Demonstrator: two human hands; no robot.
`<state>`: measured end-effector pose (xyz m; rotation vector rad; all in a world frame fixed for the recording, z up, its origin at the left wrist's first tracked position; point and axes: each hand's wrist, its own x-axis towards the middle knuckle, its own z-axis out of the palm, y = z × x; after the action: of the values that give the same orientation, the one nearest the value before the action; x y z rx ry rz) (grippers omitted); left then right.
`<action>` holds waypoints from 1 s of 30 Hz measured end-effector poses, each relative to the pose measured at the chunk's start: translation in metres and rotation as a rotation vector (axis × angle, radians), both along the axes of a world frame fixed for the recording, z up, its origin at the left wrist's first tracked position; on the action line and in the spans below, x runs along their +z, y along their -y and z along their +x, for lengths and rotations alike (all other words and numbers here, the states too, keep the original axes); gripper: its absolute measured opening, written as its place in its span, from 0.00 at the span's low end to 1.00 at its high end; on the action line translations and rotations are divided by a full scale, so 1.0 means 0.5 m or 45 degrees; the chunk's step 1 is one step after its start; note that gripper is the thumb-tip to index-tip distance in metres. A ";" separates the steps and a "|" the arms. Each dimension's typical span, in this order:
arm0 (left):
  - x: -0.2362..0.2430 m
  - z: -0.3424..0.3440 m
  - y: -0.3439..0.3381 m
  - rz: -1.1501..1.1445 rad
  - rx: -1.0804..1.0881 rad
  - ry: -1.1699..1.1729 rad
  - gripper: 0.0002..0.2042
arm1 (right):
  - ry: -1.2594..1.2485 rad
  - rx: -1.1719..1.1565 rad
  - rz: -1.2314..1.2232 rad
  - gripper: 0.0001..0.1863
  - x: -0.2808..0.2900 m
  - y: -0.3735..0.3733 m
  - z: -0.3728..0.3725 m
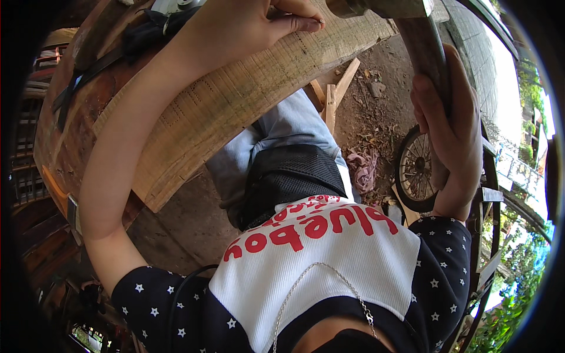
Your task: Preparing a wooden plank by brushing it and then hammering a nail to secure it to a frame.
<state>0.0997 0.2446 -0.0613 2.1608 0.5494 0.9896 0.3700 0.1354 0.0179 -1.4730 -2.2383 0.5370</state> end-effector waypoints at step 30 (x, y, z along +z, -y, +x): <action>0.013 -0.002 0.006 0.072 0.027 -0.048 0.11 | 0.120 0.074 0.004 0.27 -0.007 -0.004 -0.002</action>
<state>0.0985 0.2418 -0.0550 2.2317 0.5700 0.9881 0.3692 0.1376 0.0144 -1.4641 -2.3599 0.4910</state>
